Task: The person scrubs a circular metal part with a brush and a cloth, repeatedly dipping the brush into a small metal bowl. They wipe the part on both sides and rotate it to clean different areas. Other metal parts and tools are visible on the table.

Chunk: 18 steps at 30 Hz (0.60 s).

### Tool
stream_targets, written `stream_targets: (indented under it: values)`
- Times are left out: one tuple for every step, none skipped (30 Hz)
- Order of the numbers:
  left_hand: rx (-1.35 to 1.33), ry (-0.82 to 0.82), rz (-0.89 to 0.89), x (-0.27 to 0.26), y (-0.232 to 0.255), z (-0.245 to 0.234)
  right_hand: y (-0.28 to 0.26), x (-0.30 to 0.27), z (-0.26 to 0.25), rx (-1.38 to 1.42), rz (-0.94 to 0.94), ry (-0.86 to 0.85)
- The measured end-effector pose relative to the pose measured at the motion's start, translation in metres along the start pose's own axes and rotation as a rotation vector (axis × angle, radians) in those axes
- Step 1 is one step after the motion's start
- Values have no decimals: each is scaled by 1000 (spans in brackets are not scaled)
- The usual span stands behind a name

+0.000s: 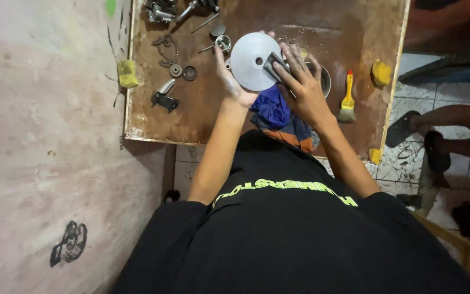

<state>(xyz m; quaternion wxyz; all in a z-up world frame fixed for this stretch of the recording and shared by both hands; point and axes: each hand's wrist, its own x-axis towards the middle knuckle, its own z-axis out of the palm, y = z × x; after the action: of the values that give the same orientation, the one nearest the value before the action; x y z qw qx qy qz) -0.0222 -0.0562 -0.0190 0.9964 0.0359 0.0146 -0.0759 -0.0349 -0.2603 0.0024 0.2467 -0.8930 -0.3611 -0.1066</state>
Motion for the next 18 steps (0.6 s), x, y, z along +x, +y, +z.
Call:
stream_targets:
  values:
    - [0, 0, -6, -1, -2, -2, 16, -10, 5, -2, 6, 2]
    - [74, -58, 33, -4, 0, -5, 30, -18, 12, 4, 86, -1]
    - [147, -116, 73, -6, 2, -8, 43, -26, 19, 10, 167, -4]
    - [151, -111, 75, -9, 3, -6, 70, -34, 37, 16, 167, -4]
    - [143, 5, 105, -11, 5, -5, 97, -43, 56, -115, 267, -181]
    - [132, 122, 133, -14, 5, -4, 123, -54, 73, -250, 367, -362]
    - [132, 128, 133, -16, 7, -1, 149, -63, 102, -246, 368, -366]
    - [141, 117, 119, -17, 5, 2, 177, -74, 128, -291, 357, -463]
    - [149, 106, 105, -16, 4, 5, 206, -86, 153, -335, 345, -560]
    - [149, 97, 102, -14, 2, -3, 209, -82, 158, -340, 348, -552]
    - [246, 117, 131, -12, 0, -10, 213, -78, 162, -231, 374, -804]
    - [341, 140, 161, -11, -2, -18, 216, -75, 167, -113, 394, -1056]
    - [341, 135, 158, -10, -5, -20, 218, -75, 164, -116, 398, -1051]
    - [376, 146, 192, -11, -7, -23, 218, -75, 163, -107, 411, -1003]
    - [410, 157, 225, -13, -9, -25, 217, -74, 162, -99, 423, -955]
    - [413, 151, 230, -13, -8, -24, 223, -73, 167, -102, 419, -948]
    - [372, 150, 210, -13, -7, -23, 228, -71, 173, -97, 423, -911]
    - [330, 148, 188, -12, -7, -23, 234, -71, 177, -93, 430, -874]
